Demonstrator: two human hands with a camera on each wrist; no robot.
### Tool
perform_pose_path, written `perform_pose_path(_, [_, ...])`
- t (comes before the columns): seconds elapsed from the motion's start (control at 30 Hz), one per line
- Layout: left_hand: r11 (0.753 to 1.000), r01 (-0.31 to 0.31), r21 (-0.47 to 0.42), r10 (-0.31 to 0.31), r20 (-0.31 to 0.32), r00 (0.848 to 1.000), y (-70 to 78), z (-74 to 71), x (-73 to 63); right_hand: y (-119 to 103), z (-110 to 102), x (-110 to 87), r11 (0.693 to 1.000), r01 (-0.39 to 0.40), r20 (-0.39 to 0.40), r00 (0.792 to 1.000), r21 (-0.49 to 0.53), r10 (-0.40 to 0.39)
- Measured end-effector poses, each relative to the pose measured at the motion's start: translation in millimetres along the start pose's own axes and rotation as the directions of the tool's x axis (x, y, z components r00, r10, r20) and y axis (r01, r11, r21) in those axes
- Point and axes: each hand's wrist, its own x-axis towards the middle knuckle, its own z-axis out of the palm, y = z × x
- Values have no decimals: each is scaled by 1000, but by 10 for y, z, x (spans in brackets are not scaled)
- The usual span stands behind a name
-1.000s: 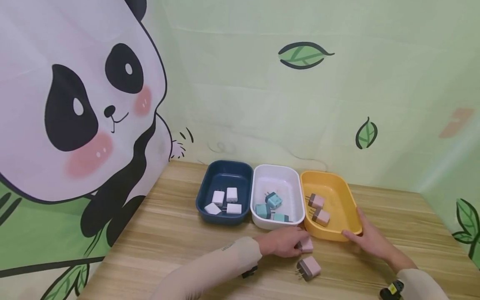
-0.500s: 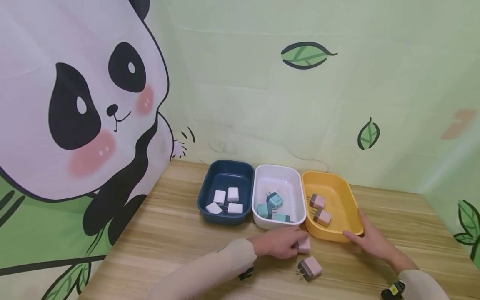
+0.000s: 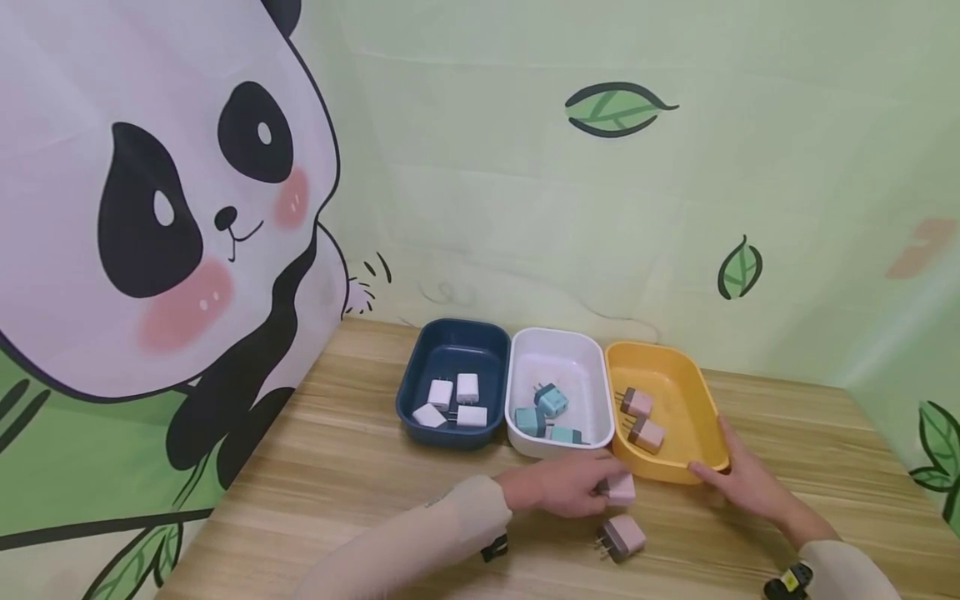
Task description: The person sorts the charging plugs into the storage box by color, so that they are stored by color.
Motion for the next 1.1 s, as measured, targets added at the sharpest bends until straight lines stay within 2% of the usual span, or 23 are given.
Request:
perform_pose_path(0.3, [1000, 6, -18, -7, -59, 998, 65, -151, 84, 1, 10, -2, 1000, 7, -7, 1000, -2, -7])
perform_pose_path(0.43, [999, 33, 1, -33, -84, 996, 87, -215, 163, -6, 12, -10, 1000, 4, -7, 1000, 2, -4])
perform_pose_path(0.7, [998, 63, -2, -63, -135, 989, 100, -340, 365, -1, 5, -6, 998, 53, -33, 998, 23, -52])
perform_pose_path(0.93, [991, 129, -26, -131, -147, 980, 80, -336, 539, 26, 11, 3, 999, 41, -20, 999, 19, -40])
perform_pose_path(1.1, [993, 115, -8, -115, -161, 980, 47, -286, 662, 40, 15, -2, 998, 55, -21, 998, 27, -54])
